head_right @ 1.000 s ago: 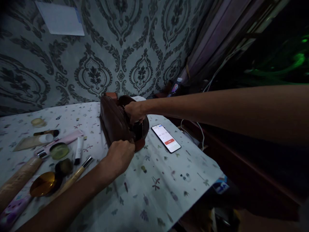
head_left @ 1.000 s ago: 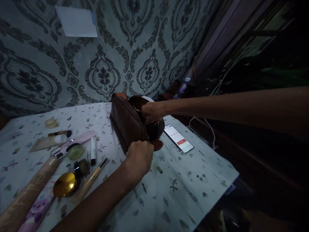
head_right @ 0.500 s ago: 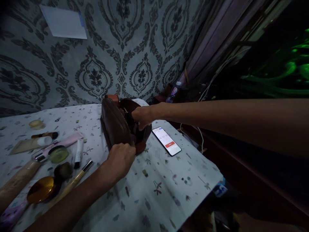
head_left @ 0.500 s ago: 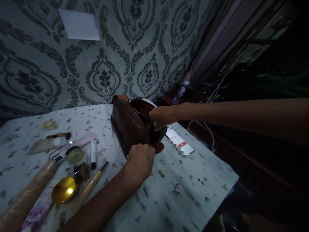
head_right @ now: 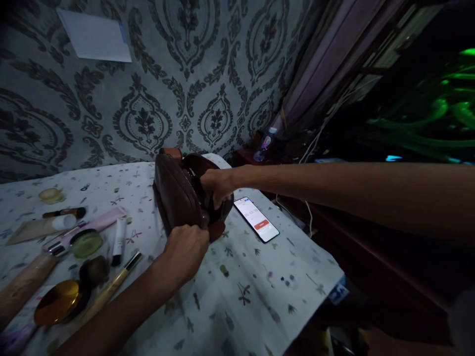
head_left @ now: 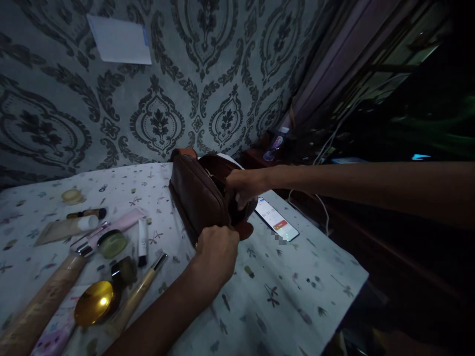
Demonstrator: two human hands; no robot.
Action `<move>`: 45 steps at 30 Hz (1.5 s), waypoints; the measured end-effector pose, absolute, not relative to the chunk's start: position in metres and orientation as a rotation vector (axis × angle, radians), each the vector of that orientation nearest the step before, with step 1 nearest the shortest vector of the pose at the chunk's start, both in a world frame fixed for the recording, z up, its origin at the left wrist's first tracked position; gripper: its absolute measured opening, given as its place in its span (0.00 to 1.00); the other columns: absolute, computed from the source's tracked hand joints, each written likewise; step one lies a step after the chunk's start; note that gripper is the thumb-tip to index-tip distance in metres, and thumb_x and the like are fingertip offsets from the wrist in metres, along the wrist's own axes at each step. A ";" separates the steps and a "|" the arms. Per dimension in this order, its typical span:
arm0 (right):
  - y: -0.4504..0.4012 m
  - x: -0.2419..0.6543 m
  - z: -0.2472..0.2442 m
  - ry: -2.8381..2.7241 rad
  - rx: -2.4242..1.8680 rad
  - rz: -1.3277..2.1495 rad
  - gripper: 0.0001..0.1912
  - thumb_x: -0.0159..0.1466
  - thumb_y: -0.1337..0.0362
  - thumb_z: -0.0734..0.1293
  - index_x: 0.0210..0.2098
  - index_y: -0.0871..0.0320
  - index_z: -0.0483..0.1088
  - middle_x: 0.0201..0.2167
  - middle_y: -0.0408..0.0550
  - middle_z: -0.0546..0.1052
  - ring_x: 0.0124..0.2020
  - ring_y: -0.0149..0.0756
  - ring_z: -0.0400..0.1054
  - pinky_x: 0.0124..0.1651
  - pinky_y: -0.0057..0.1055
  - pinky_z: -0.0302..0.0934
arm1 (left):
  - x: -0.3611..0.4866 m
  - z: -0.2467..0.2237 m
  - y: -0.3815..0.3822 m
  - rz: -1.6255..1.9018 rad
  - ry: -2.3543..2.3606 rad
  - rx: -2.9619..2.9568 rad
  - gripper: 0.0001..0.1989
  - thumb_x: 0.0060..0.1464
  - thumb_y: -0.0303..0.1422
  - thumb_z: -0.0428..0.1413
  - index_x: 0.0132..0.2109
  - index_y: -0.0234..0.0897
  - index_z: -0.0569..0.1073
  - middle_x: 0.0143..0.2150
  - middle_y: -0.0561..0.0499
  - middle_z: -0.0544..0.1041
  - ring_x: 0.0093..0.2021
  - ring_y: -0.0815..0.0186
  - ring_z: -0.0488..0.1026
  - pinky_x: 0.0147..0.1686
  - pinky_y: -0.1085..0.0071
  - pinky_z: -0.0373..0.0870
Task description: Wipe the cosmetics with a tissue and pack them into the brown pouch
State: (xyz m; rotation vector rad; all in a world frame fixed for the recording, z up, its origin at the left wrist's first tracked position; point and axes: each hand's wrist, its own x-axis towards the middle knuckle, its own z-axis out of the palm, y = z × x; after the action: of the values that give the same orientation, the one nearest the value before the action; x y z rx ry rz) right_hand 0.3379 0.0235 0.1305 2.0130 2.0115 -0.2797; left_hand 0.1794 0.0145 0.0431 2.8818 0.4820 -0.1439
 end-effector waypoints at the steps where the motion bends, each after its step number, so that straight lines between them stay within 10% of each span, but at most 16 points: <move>1: 0.024 0.340 0.131 1.957 2.003 -0.321 0.13 0.45 0.71 0.76 0.29 0.73 0.76 0.06 0.28 0.64 0.14 0.20 0.61 0.25 0.16 0.51 | 0.179 0.043 0.014 -0.133 0.490 2.888 0.08 0.52 0.21 0.58 0.40 0.30 0.78 0.33 0.40 0.80 0.34 0.59 0.80 0.33 0.70 0.74; 7: 0.028 0.329 0.140 1.852 1.781 -0.234 0.10 0.54 0.69 0.70 0.25 0.75 0.76 0.07 0.32 0.65 0.19 0.20 0.65 0.28 0.16 0.51 | 0.176 0.044 0.014 -0.112 0.460 2.889 0.10 0.55 0.19 0.53 0.40 0.30 0.78 0.38 0.39 0.81 0.36 0.58 0.80 0.34 0.68 0.74; 14: 0.019 0.314 0.150 1.812 1.715 -0.045 0.16 0.52 0.66 0.77 0.39 0.68 0.79 0.39 0.58 0.81 0.39 0.42 0.75 0.33 0.25 0.60 | 0.175 0.043 0.012 -0.050 0.531 2.884 0.12 0.55 0.20 0.52 0.44 0.30 0.77 0.38 0.39 0.81 0.34 0.58 0.80 0.32 0.68 0.73; 28: -0.053 0.346 0.120 2.316 1.833 0.136 0.11 0.68 0.68 0.60 0.41 0.59 0.75 0.42 0.50 0.77 0.32 0.33 0.72 0.27 0.28 0.54 | 0.145 0.022 0.001 0.069 0.719 3.152 0.32 0.61 0.30 0.54 0.69 0.40 0.54 0.26 0.50 0.80 0.25 0.59 0.79 0.25 0.71 0.71; 36: -0.104 0.362 0.033 3.001 2.030 -0.027 0.23 0.65 0.73 0.57 0.58 0.59 0.65 0.54 0.57 0.73 0.46 0.35 0.74 0.42 0.29 0.71 | 0.116 -0.025 -0.003 0.835 0.386 2.988 0.20 0.68 0.30 0.42 0.64 0.32 0.57 0.24 0.55 0.78 0.17 0.71 0.74 0.18 0.77 0.66; 45: -0.107 0.355 -0.014 3.127 2.218 0.353 0.30 0.65 0.77 0.58 0.65 0.60 0.58 0.56 0.60 0.73 0.57 0.39 0.69 0.54 0.31 0.71 | 0.117 -0.045 -0.006 0.781 0.451 2.871 0.10 0.67 0.29 0.43 0.45 0.38 0.70 0.25 0.53 0.75 0.23 0.68 0.74 0.20 0.74 0.65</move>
State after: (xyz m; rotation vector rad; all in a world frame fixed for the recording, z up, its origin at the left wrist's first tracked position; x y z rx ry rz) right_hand 0.3555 -0.1069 -0.0137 2.2183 3.1272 0.3528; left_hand 0.1168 -0.0058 -0.0449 2.8707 0.4506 0.7806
